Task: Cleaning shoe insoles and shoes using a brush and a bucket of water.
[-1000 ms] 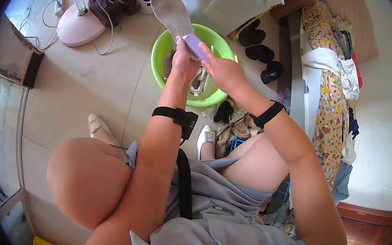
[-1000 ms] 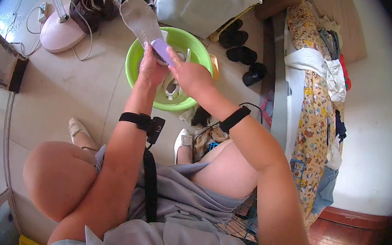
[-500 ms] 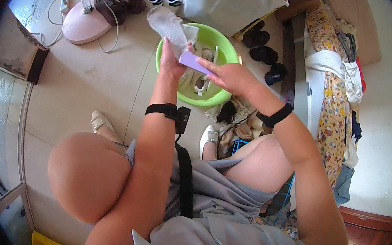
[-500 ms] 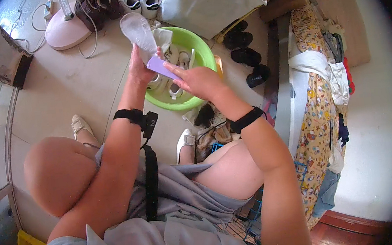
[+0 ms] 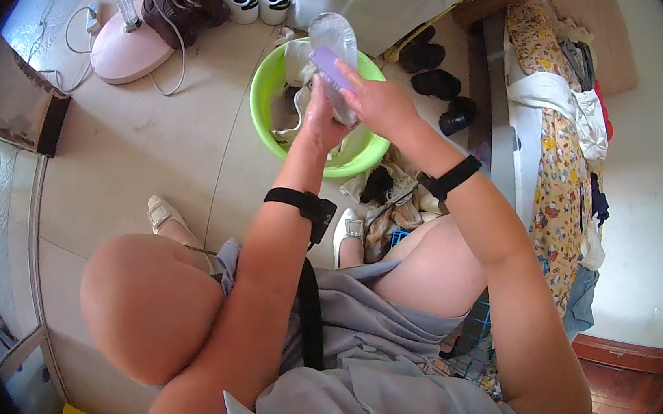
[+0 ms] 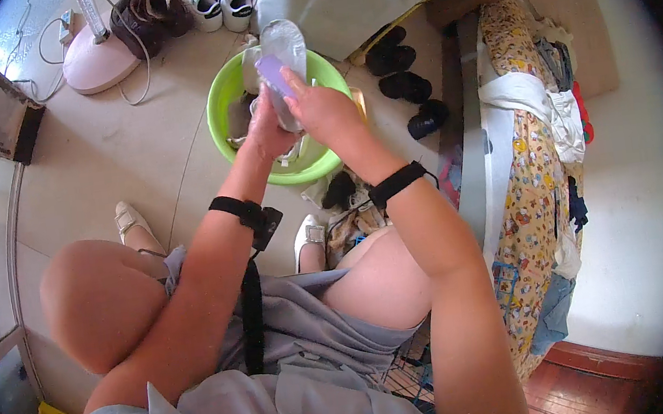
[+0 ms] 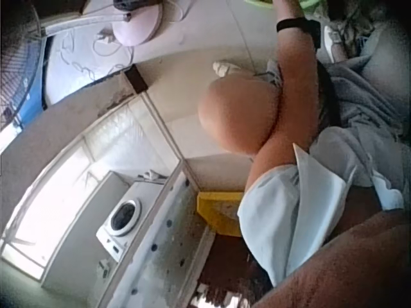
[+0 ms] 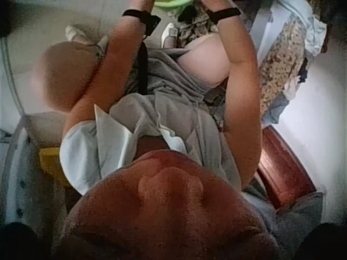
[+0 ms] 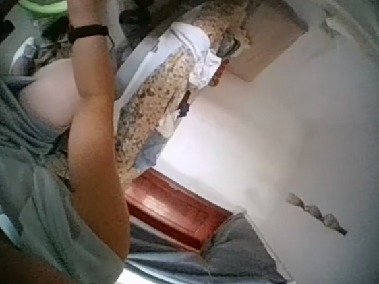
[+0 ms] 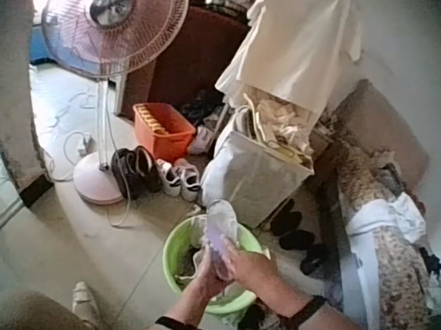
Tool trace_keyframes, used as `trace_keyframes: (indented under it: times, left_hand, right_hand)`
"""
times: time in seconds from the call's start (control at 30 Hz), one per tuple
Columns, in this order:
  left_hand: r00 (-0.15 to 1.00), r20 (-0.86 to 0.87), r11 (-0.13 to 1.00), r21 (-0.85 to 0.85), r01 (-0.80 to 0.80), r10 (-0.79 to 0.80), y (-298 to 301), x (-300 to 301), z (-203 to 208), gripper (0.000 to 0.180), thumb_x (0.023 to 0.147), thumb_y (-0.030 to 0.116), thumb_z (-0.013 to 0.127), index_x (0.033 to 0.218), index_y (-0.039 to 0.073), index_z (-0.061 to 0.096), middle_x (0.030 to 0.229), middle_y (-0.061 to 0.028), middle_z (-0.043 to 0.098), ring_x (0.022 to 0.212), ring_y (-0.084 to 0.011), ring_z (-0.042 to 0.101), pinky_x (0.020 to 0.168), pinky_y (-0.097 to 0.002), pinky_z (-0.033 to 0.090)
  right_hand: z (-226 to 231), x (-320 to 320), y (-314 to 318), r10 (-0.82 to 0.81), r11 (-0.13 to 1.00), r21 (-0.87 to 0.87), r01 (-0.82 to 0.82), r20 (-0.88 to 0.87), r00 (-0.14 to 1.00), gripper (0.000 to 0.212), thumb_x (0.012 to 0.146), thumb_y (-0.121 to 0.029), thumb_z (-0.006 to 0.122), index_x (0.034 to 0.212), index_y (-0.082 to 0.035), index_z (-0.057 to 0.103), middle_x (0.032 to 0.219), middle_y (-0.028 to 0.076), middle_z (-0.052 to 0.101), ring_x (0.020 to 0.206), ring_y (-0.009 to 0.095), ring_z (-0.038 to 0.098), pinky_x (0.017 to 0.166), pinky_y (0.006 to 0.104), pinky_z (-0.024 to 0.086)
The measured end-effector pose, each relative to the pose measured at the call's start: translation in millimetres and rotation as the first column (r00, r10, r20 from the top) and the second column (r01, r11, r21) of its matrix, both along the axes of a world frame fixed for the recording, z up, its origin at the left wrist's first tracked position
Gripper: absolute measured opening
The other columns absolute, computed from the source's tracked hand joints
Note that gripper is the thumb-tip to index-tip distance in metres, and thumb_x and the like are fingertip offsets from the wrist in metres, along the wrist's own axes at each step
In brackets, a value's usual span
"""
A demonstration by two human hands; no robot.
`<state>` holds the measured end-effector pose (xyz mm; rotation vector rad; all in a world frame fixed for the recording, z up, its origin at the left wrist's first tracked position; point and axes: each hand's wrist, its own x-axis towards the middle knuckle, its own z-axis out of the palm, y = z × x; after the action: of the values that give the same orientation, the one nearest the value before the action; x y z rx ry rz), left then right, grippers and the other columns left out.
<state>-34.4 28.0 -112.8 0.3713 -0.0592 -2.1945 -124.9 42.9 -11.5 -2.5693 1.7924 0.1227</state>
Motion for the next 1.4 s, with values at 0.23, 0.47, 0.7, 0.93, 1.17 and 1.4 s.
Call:
trace_keyframes:
  times: [0.23, 0.47, 0.7, 0.93, 1.17, 1.4]
  left_hand:
    - [0.974, -0.008, 0.964, 0.141, -0.224, 0.228, -20.3, 31.3, -31.4, 0.056, 0.092, 0.054, 0.020, 0.113, 0.011, 0.048, 0.099, -0.0100, 0.056, 0.087, -0.0258, 0.055, 0.079, -0.0446, 0.047]
    - [0.974, -0.049, 0.955, 0.212, -0.208, 0.223, -15.1, 19.4, -29.7, 0.052, 0.091, 0.054, 0.025, 0.108, 0.014, 0.052, 0.093, -0.0070, 0.057, 0.087, -0.0237, 0.056, 0.078, -0.0416, 0.048]
    - [0.993, 0.121, 0.998, 0.065, -0.006, -0.002, -3.7, 6.1, -14.7, 0.054, 0.084, 0.061, 0.039, 0.107, 0.014, 0.052, 0.086, -0.0038, 0.056, 0.072, -0.0175, 0.054, 0.058, -0.0316, 0.046]
    - [0.994, 0.099, 0.997, 0.058, 0.046, -0.052, 0.3, -1.2, -9.5, 0.042, 0.082, 0.048, 0.054, 0.108, 0.015, 0.051, 0.091, -0.0052, 0.056, 0.076, -0.0181, 0.055, 0.055, -0.0280, 0.041]
    - [0.972, -0.008, 0.951, 0.208, -0.228, 0.235, -20.9, 26.7, -28.6, 0.040, 0.093, 0.030, 0.037, 0.119, 0.001, 0.043, 0.108, -0.0154, 0.056, 0.098, -0.0291, 0.056, 0.085, -0.0435, 0.045]
    - [0.981, 0.023, 0.972, 0.128, -0.196, 0.195, -15.5, 7.7, -18.8, 0.039, 0.094, 0.034, 0.036, 0.119, 0.005, 0.044, 0.110, -0.0117, 0.056, 0.100, -0.0265, 0.055, 0.085, -0.0433, 0.045]
  right_hand:
    - [-7.8, 3.9, 18.4, 0.104, 0.955, 0.258, -0.150, 0.183, 0.978, 0.051, 0.089, -0.029, 0.044, 0.137, -0.021, 0.028, 0.081, 0.021, 0.060, 0.068, 0.038, 0.058, 0.061, 0.0469, 0.045]
    - [-2.2, -3.8, 16.4, 0.157, 0.947, 0.258, -0.191, 0.146, 0.977, 0.052, 0.089, -0.031, 0.044, 0.137, -0.024, 0.026, 0.077, 0.019, 0.061, 0.066, 0.037, 0.058, 0.059, 0.0466, 0.045]
    - [-4.4, -8.2, 5.3, -0.029, 0.996, 0.085, 0.030, -0.006, 1.000, 0.050, 0.089, -0.031, 0.044, 0.136, -0.023, 0.028, 0.074, 0.018, 0.061, 0.065, 0.036, 0.059, 0.057, 0.0468, 0.045]
    - [-3.7, -38.4, -13.2, -0.147, 0.982, -0.120, 0.145, -0.001, 0.989, 0.051, 0.088, -0.034, 0.045, 0.136, -0.022, 0.029, 0.072, 0.018, 0.061, 0.062, 0.037, 0.059, 0.056, 0.0466, 0.047]
    - [-8.6, -22.6, 14.9, 0.030, 0.986, 0.165, -0.040, 0.064, 0.997, 0.054, 0.089, -0.034, 0.045, 0.138, -0.026, 0.024, 0.074, 0.020, 0.061, 0.067, 0.037, 0.059, 0.060, 0.0459, 0.046]
    - [-11.3, -25.3, 4.8, -0.004, 0.986, 0.164, 0.010, -0.041, 0.999, 0.049, 0.091, -0.035, 0.040, 0.137, -0.029, 0.025, 0.069, 0.019, 0.060, 0.062, 0.037, 0.058, 0.057, 0.0460, 0.046]
